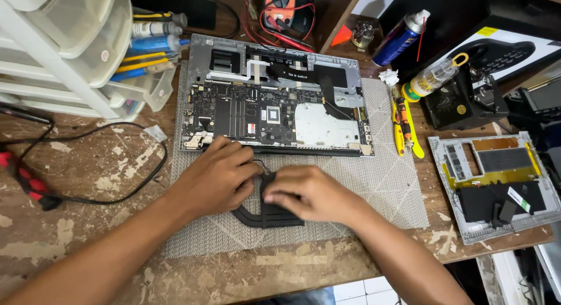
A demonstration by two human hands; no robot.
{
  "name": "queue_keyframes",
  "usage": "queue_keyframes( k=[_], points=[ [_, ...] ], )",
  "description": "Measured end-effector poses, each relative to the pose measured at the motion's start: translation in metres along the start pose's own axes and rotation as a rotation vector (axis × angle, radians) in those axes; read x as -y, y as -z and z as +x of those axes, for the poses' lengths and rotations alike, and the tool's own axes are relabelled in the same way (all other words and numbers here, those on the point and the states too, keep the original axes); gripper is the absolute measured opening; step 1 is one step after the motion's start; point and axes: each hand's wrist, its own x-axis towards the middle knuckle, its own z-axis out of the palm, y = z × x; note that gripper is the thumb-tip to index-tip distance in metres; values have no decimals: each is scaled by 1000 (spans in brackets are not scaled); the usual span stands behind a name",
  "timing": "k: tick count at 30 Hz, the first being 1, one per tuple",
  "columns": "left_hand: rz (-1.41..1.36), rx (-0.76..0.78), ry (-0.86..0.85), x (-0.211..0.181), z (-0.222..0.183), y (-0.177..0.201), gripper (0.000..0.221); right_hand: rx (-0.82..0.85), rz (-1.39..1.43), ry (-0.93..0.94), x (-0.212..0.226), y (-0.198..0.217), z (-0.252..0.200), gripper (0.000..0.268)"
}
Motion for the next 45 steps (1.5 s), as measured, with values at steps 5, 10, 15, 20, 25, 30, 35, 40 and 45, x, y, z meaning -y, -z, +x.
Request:
queue_keyframes(
  k=[5,10,15,20,25,30,35,40,45],
  points=[
    [-1,-16,-13,1,-2,-1,12,33,121,25,4,4,0,11],
    [-11,22,11,1,-2,-2,13,-38,-71,-46,-4,6,-1,10],
    [-17,31,15,-1,1,4,14,246,-42,-118,12,36,-4,12],
    [-13,16,-2,-1,0,2,13,203,-85,-107,8,41,-5,10],
    [4,6,0,-1,1,3,11,164,13,-40,11,25,2,10],
    [-16,38,9,-2,0,4,14,187,-170,-121,-1,48,-13,10],
    [16,38,-13,-1,0,1,12,149,-151,-132,2,53,-10,11],
    [18,61,1,-4,0,1,12,274,94,-95,5,44,-9,12],
    [20,42,-40,0,-2,-6,14,219,-110,-175,2,67,-13,15]
  ],
)
